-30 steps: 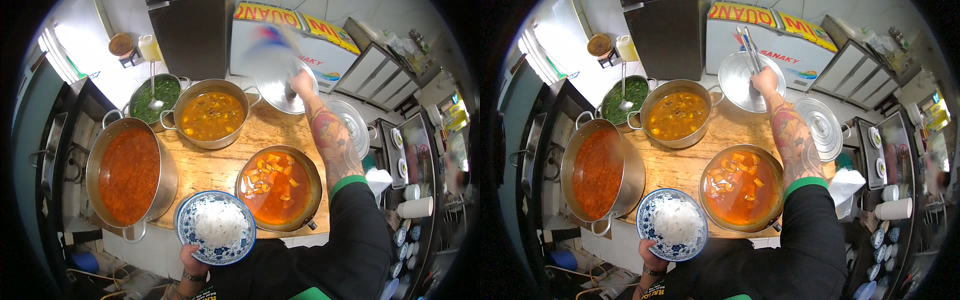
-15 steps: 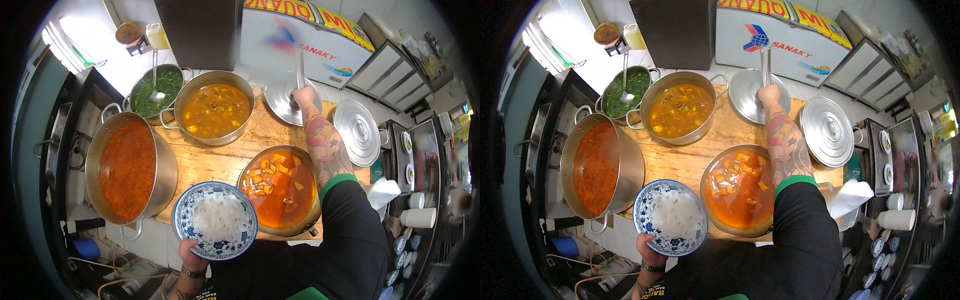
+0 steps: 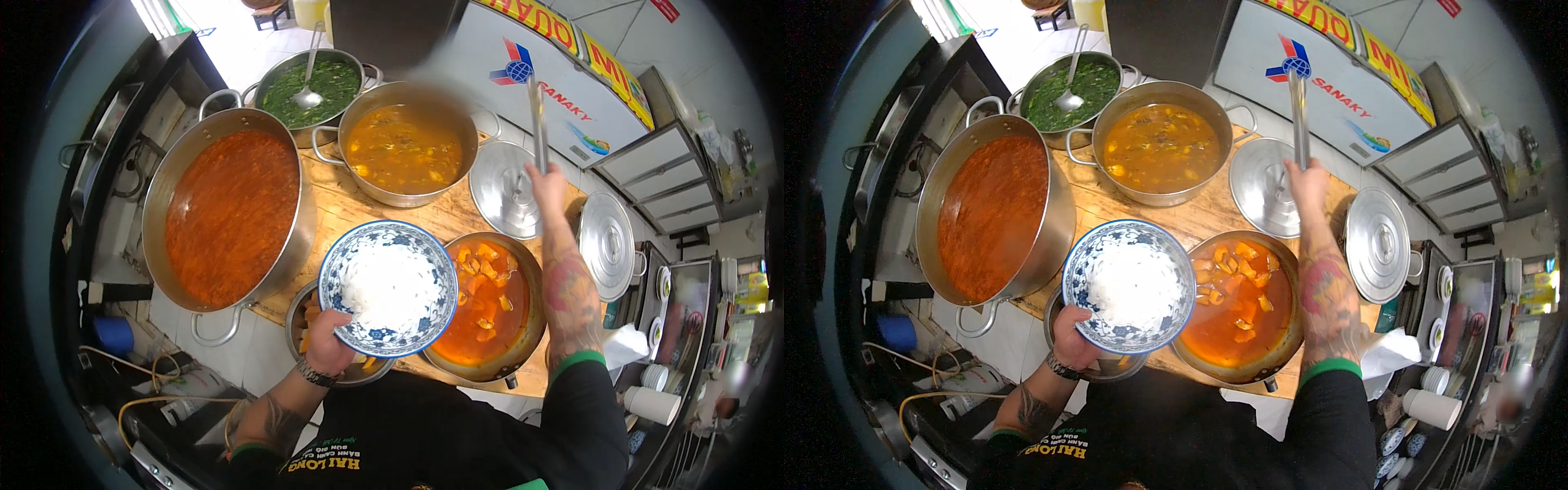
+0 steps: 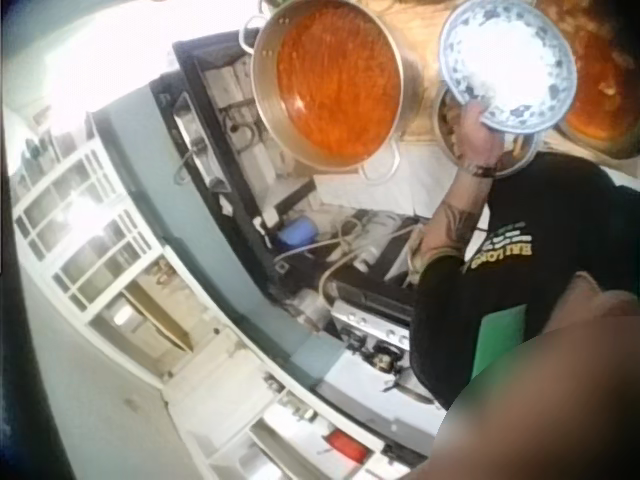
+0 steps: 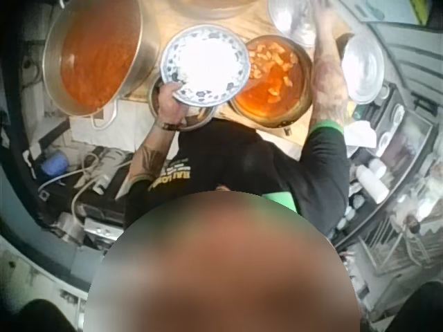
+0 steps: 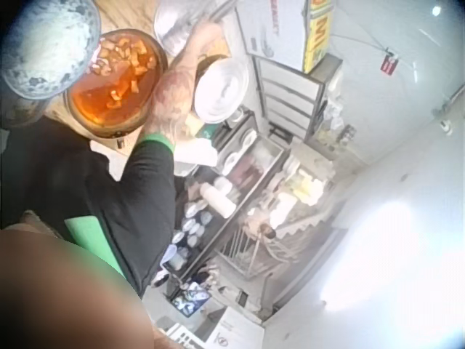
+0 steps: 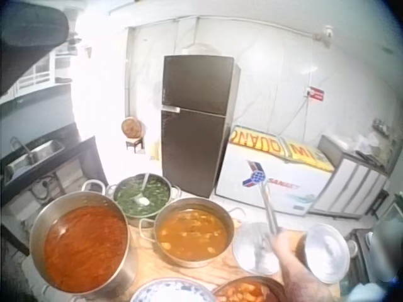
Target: The person assembles multiple noodle bowls by placing rice noodles into bowls and adding various toppings and sauces using tongs. The person handles bowls, noodles, and several topping containers, then places the finished bowls on a counter.
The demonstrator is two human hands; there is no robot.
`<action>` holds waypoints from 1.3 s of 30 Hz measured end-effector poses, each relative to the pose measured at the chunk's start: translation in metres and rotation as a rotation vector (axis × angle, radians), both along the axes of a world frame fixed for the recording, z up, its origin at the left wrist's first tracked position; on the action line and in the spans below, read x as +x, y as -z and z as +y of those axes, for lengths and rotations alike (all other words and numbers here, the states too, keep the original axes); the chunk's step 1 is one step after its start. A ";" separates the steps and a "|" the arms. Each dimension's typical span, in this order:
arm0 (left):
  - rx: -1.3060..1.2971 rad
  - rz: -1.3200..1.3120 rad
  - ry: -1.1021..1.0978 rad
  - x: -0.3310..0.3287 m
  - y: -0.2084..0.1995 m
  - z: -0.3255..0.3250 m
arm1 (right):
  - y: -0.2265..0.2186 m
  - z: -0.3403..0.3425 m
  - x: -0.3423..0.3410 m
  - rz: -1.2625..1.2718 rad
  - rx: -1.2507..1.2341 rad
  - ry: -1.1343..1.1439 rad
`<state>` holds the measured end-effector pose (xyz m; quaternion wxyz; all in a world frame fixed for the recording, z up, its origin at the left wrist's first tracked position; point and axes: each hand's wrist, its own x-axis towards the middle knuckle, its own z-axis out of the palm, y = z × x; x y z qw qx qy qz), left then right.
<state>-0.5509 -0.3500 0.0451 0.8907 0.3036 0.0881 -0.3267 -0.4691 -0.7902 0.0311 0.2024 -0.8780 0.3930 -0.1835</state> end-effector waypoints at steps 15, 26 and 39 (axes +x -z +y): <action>-0.098 0.067 -0.005 0.005 0.011 0.015 | -0.112 0.149 -0.001 0.450 -0.477 -0.925; -0.069 0.016 -0.071 0.001 0.008 0.008 | -0.084 0.144 0.008 0.419 -0.309 -0.843; 0.048 0.020 -0.100 0.026 0.007 -0.020 | -0.173 0.101 -0.048 0.212 0.071 -0.640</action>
